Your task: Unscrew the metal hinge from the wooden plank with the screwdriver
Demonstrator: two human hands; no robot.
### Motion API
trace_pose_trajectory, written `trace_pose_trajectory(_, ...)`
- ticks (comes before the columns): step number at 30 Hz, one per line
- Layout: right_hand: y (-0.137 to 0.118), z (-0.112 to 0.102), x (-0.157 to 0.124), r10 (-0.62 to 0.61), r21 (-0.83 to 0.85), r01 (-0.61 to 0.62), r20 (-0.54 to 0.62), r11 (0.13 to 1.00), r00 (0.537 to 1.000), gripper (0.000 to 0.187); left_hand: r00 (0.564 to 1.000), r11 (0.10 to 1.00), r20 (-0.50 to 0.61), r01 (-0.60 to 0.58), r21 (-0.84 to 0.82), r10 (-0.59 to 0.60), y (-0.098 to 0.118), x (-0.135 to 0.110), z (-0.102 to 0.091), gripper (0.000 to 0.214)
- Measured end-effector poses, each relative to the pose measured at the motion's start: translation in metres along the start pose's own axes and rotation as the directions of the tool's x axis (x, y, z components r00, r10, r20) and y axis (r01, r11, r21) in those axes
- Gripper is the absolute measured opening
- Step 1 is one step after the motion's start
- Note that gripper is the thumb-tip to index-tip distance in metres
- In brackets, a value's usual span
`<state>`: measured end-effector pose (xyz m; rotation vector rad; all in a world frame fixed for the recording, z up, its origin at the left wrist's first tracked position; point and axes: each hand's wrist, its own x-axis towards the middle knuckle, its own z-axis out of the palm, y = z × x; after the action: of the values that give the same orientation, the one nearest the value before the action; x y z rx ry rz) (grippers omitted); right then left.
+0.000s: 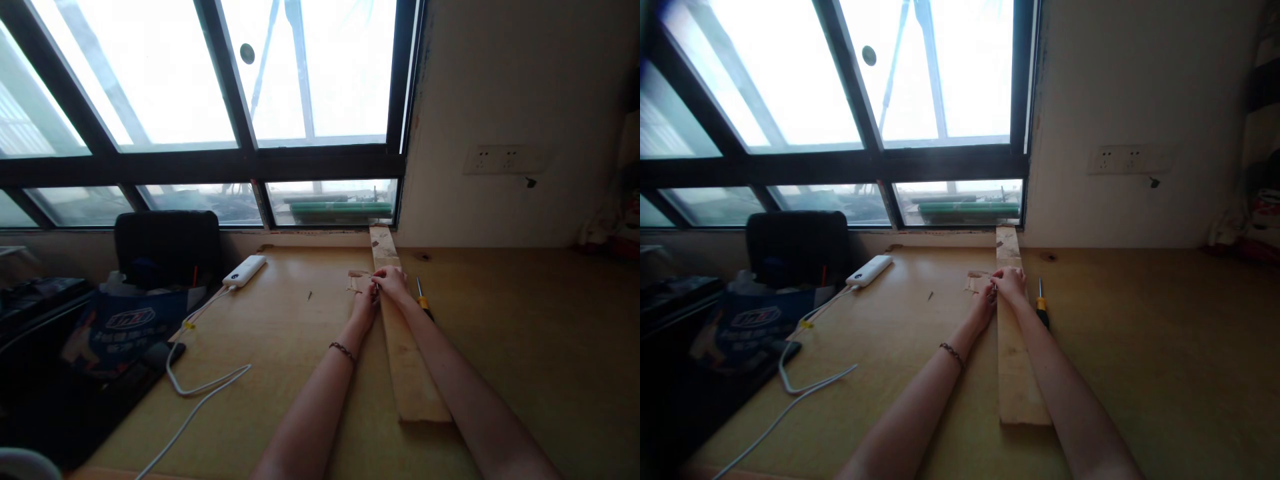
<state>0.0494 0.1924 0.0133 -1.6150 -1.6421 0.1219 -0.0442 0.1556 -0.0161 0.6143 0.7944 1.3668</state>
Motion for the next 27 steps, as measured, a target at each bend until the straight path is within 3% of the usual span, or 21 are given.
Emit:
trace_pose_trajectory(6,-0.0013,0.0011,-0.0031,0.003,-0.007,-0.003,0.020,1.000,1.000,0.008,0.998,0.997,0.009,-0.063,-0.049,0.063,-0.0045,0.0040,-0.0025,0.026)
trace_pose_trajectory(12,-0.0038,-0.0014,-0.0042,0.000,0.008,0.000,0.024,1.000,1.000,0.010,0.970,0.964,-0.078,-0.215,0.156,0.229,-0.0072,0.0047,-0.0063,0.027)
trace_pose_trajectory(16,-0.0075,-0.0054,-0.0042,0.051,0.002,-0.052,0.061,0.999,0.997,0.013,0.982,0.978,-0.024,-0.185,0.100,0.188,-0.0051,0.0048,-0.0072,0.028)
trace_pose_trajectory(21,-0.0091,-0.0080,-0.0044,0.021,-0.002,-0.021,0.056,1.000,0.998,0.014,0.988,0.988,-0.032,-0.151,0.029,0.152,-0.0062,0.0080,-0.0074,0.031)
trace_pose_trajectory(27,-0.0068,-0.0072,0.0006,0.083,0.031,-0.086,0.078,0.996,0.993,0.018,0.983,0.983,-0.006,-0.181,0.003,0.181,-0.0082,0.0100,-0.0083,0.034)
